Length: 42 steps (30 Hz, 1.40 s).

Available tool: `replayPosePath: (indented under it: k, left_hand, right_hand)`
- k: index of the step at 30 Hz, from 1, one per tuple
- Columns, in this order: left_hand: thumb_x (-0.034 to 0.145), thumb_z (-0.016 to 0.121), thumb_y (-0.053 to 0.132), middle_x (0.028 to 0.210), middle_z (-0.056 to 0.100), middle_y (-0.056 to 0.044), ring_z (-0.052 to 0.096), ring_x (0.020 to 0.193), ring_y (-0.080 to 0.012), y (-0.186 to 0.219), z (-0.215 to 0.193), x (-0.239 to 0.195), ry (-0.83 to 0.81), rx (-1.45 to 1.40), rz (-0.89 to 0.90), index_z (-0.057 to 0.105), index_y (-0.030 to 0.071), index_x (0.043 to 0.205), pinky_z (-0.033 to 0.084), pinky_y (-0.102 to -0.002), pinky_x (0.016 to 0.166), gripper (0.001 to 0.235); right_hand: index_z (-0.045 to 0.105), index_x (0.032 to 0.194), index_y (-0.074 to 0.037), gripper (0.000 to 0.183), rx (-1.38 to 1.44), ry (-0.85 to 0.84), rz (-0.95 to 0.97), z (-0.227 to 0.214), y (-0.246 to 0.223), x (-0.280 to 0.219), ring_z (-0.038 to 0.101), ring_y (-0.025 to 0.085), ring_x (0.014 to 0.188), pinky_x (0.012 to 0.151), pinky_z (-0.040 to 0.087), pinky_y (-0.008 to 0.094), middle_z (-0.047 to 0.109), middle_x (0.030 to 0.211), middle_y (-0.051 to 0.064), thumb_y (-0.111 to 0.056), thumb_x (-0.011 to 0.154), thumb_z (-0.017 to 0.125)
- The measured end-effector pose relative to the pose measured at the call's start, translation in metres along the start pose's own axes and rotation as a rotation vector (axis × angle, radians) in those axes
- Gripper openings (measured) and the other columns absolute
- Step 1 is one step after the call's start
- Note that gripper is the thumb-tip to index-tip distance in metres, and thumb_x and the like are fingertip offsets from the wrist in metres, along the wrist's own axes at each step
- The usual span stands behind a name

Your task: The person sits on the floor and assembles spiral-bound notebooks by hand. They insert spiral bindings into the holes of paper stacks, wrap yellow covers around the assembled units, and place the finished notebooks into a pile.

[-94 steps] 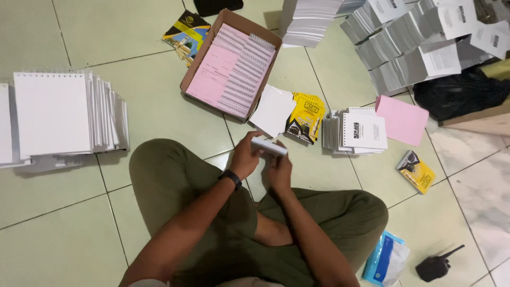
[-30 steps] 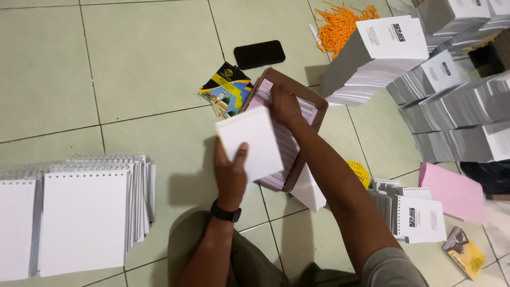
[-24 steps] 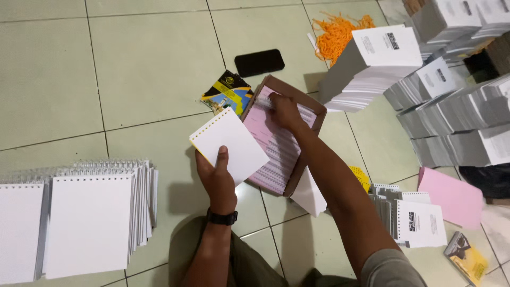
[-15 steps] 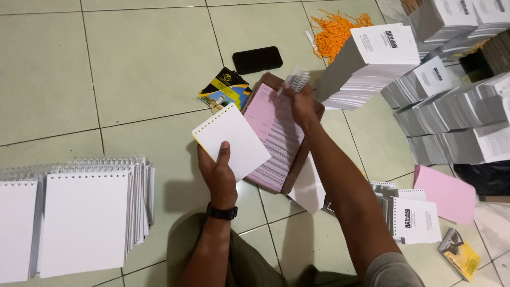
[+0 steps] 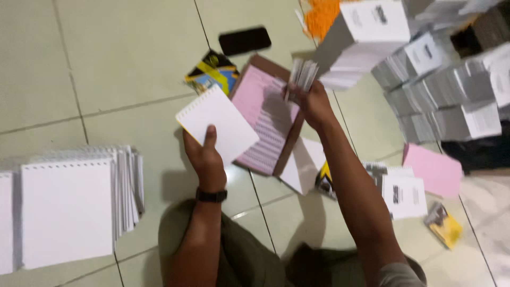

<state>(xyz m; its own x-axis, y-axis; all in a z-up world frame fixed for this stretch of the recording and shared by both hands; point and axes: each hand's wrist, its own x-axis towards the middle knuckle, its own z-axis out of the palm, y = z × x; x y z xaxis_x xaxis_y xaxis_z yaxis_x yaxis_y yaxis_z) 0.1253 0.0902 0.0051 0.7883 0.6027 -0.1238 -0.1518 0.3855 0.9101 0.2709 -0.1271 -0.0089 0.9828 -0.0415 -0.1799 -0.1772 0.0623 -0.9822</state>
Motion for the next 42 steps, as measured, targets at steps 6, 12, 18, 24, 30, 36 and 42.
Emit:
replayPosePath:
  k: [6, 12, 18, 24, 30, 36, 42]
  left_hand:
    - [0.097, 0.07, 0.006, 0.135, 0.049, -0.01, 0.042, 0.126, -0.0192, -0.019, 0.005, -0.008, -0.157, 0.028, -0.118, 0.046, 0.0, 0.145, 0.034, -0.046, 0.118, 0.054]
    - [0.097, 0.07, 0.006, 0.138, 0.052, -0.008, 0.046, 0.132, -0.0187, -0.03, 0.008, -0.037, -0.432, 0.127, -0.178, 0.047, 0.005, 0.146, 0.035, -0.045, 0.119, 0.054]
    - [0.097, 0.067, 0.002, 0.13, 0.06, -0.008, 0.054, 0.124, -0.0192, -0.034, -0.001, -0.054, -0.474, 0.122, -0.202, 0.053, 0.004, 0.14, 0.042, -0.045, 0.113, 0.045]
    - [0.097, 0.069, 0.005, 0.126, 0.062, -0.01, 0.055, 0.122, -0.0215, -0.045, -0.02, -0.062, -0.486, 0.194, -0.239, 0.056, 0.003, 0.135, 0.04, -0.046, 0.113, 0.04]
    - [0.096, 0.068, 0.006, 0.117, 0.064, -0.01, 0.059, 0.115, -0.0202, -0.022, -0.011, -0.072, -0.51, 0.238, -0.228, 0.058, 0.003, 0.131, 0.044, -0.045, 0.107, 0.036]
    - [0.095, 0.069, 0.004, 0.119, 0.062, -0.009, 0.055, 0.116, -0.0186, -0.033, -0.012, -0.072, -0.547, 0.239, -0.242, 0.057, 0.001, 0.134, 0.044, -0.043, 0.108, 0.041]
    - [0.095, 0.069, 0.005, 0.119, 0.066, -0.009, 0.059, 0.115, -0.0197, -0.033, -0.015, -0.068, -0.569, 0.222, -0.258, 0.057, 0.003, 0.134, 0.046, -0.044, 0.107, 0.04]
  right_hand:
    - [0.071, 0.102, 0.0, 0.024, -0.239, -0.124, 0.267, -0.062, 0.012, -0.205, 0.067, 0.02, 0.082, 0.08, 0.056, 0.035, 0.07, 0.089, 0.007, -0.003, 0.081, 0.082]
    - [0.066, 0.104, 0.004, 0.019, -0.009, -0.001, 0.306, -0.078, -0.013, -0.317, 0.07, 0.026, 0.078, 0.076, 0.057, 0.038, 0.07, 0.083, 0.016, 0.002, 0.087, 0.075]
    - [0.044, 0.147, 0.007, 0.056, -0.102, 0.025, 0.465, -0.106, 0.101, -0.326, 0.057, 0.027, 0.105, 0.1, 0.056, 0.05, 0.055, 0.116, 0.017, -0.01, 0.099, 0.067]
    - [0.055, 0.121, 0.01, 0.028, -0.119, 0.219, 0.197, -0.117, 0.084, -0.35, 0.067, 0.03, 0.089, 0.091, 0.059, 0.051, 0.061, 0.096, 0.021, -0.008, 0.101, 0.062]
    - [0.056, 0.115, 0.008, 0.021, -0.098, 0.218, 0.023, -0.124, -0.008, -0.372, 0.071, 0.035, 0.094, 0.096, 0.059, 0.057, 0.068, 0.1, 0.026, -0.006, 0.101, 0.061]
    - [0.023, 0.161, 0.002, 0.101, -0.687, 0.206, 0.503, -0.167, 0.098, -0.361, 0.043, 0.049, 0.142, 0.117, 0.04, 0.06, 0.042, 0.151, 0.036, -0.029, 0.085, 0.083]
    - [0.061, 0.121, -0.005, 0.04, -0.828, 0.485, 0.315, -0.153, 0.114, -0.368, 0.069, 0.037, 0.103, 0.087, 0.058, 0.049, 0.066, 0.101, 0.018, -0.028, 0.093, 0.078]
